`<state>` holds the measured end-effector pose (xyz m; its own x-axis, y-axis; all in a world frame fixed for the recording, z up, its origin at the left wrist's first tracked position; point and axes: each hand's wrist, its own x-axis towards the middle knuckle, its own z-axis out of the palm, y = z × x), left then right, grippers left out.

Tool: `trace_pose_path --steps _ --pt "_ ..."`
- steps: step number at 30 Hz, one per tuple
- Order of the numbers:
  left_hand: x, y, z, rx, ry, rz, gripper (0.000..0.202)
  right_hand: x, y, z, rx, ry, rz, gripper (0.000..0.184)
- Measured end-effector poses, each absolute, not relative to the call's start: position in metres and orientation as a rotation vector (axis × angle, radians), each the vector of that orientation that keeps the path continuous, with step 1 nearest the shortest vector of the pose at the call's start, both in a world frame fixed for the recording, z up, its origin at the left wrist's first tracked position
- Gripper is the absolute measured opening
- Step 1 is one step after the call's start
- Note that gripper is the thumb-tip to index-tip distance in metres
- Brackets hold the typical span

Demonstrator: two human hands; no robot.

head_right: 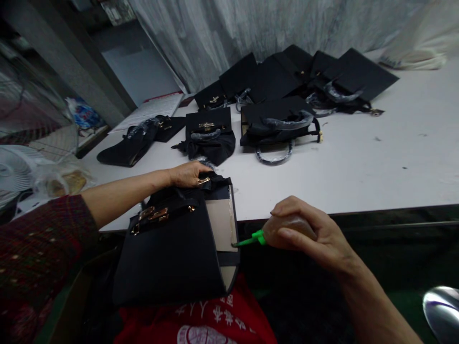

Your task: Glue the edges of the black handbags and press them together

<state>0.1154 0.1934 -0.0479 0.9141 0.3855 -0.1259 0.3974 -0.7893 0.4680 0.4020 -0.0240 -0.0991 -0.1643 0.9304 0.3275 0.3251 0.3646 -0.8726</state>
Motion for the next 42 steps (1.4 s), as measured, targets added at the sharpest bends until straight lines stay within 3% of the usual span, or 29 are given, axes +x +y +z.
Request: trace_pose_path --steps 10,19,25,33,42 --pt "0.115 0.193 -0.048 2.55 0.582 -0.044 0.016 0.403 -0.029 -0.098 -1.1 -1.67 0.842 0.019" --pt "0.118 0.191 -0.045 2.555 0.614 -0.057 0.012 0.4 -0.014 -0.102 -1.231 -1.531 0.64 0.022" --pt "0.117 0.189 -0.044 2.51 0.615 -0.03 0.011 0.407 -0.025 -0.108 -1.148 -1.623 0.817 0.018" --pt "0.117 0.189 -0.043 2.637 0.625 -0.085 0.017 0.403 -0.036 -0.105 -1.162 -1.664 0.82 0.02" --pt "0.115 0.159 0.015 2.801 0.786 -0.094 0.024 0.388 -0.041 -0.096 -1.173 -1.814 0.63 0.026"
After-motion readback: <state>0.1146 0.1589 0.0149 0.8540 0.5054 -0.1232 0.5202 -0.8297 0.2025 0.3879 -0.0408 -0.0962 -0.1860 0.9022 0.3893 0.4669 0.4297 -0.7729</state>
